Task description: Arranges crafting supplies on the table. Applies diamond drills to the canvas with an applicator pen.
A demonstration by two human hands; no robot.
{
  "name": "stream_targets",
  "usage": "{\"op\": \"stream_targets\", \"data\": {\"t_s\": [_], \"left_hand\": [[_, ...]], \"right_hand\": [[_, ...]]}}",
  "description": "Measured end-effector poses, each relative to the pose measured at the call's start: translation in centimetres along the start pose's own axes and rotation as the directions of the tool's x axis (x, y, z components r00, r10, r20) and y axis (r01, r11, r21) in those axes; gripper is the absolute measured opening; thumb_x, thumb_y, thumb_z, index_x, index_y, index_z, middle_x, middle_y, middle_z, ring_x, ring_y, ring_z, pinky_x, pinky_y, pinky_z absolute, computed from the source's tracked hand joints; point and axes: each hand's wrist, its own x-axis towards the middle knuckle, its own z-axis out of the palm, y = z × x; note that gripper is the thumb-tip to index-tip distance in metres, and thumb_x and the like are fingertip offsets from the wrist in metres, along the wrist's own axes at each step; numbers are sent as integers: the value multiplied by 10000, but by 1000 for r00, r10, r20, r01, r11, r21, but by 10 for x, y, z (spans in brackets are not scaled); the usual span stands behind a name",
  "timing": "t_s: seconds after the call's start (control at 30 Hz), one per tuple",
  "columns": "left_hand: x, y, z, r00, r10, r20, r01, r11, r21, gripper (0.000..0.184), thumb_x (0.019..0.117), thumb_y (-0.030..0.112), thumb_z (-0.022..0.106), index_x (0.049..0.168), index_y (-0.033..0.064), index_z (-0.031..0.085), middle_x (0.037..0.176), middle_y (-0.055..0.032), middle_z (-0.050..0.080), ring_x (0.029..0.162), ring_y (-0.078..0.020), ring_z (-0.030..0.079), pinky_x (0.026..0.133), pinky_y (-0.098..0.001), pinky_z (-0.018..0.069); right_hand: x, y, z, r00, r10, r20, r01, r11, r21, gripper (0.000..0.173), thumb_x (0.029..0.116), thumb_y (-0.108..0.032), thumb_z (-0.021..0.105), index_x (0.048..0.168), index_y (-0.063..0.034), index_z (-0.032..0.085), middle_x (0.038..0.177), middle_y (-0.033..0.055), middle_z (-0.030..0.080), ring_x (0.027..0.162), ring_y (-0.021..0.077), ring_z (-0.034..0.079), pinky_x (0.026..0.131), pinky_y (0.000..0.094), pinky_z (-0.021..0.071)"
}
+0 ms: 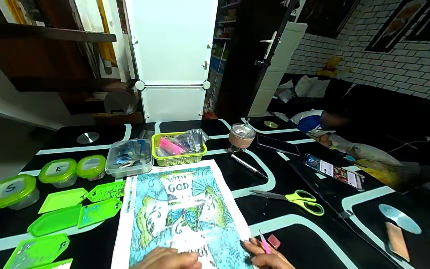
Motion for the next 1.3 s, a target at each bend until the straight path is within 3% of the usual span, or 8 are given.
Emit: {"op": "stream_targets", "data": {"t_s": [0.27,0.47,0.7,0.8,0.9,1.0,1.2,1.3], "left_hand": [[2,-17,0,978,-80,-194,123,968,219,423,922,381,748,1200,63,735,1121,-42,754,1073,-117,706,968,-318,586],[2,-19,-2,856,-288,-429,418,873,249,379,918,472,701,1130,165,771,1113,59,758,1092,-97,688,979,-383,549],[16,2,-13,656,-167,-736,256,967,8,119,979,94,571,955,100,688,774,84,673,639,1,602,583,-150,500],[12,3,-6,782,-206,-589,262,965,12,138,974,82,587,961,142,710,793,148,681,642,61,572,581,-128,477],[9,-4,-3,891,-371,-260,425,884,196,214,937,233,706,1075,78,759,886,36,688,702,-2,558,599,-182,449],[13,-4,0,872,-488,-24,460,803,380,401,910,381,752,1197,101,751,1107,-79,721,1030,-202,673,891,-423,560],[9,-11,15,918,-393,48,294,757,584,590,826,459,806,1295,112,716,1227,-132,711,1050,-353,670,849,-555,514],[6,-14,18,922,-381,72,262,749,608,606,832,490,780,1303,115,709,1228,-146,706,1049,-369,662,842,-557,498]], "right_hand": [[-3,-16,8,985,-148,84,160,972,-169,445,900,-484,763,1122,-103,703,1221,99,740,1272,257,613,1186,514,310],[1,-21,10,989,-140,52,146,979,-143,311,923,-353,773,1076,-90,708,1176,101,752,1235,242,634,1175,495,328],[12,-23,-7,990,-136,39,141,972,-186,316,949,-393,739,1087,-112,700,1206,86,746,1267,227,619,1192,502,302],[20,-18,-2,986,-133,102,151,970,-192,305,958,-388,728,1088,-112,709,1225,77,743,1267,220,620,1184,493,307],[30,-15,5,973,-159,167,187,967,-174,289,966,-384,717,1091,-124,703,1238,59,740,1284,208,606,1181,479,306],[46,-16,11,963,-183,199,217,962,-165,287,968,-392,713,1085,-130,701,1248,39,737,1294,193,597,1192,473,284],[67,-15,16,959,-171,227,185,982,-40,331,966,-388,712,1170,-129,682,1294,43,716,1367,210,542,1201,509,269],[81,-17,9,988,-103,119,77,976,204,333,1082,-308,528,1346,-117,596,1343,43,686,1341,189,583,1176,451,433]]}}
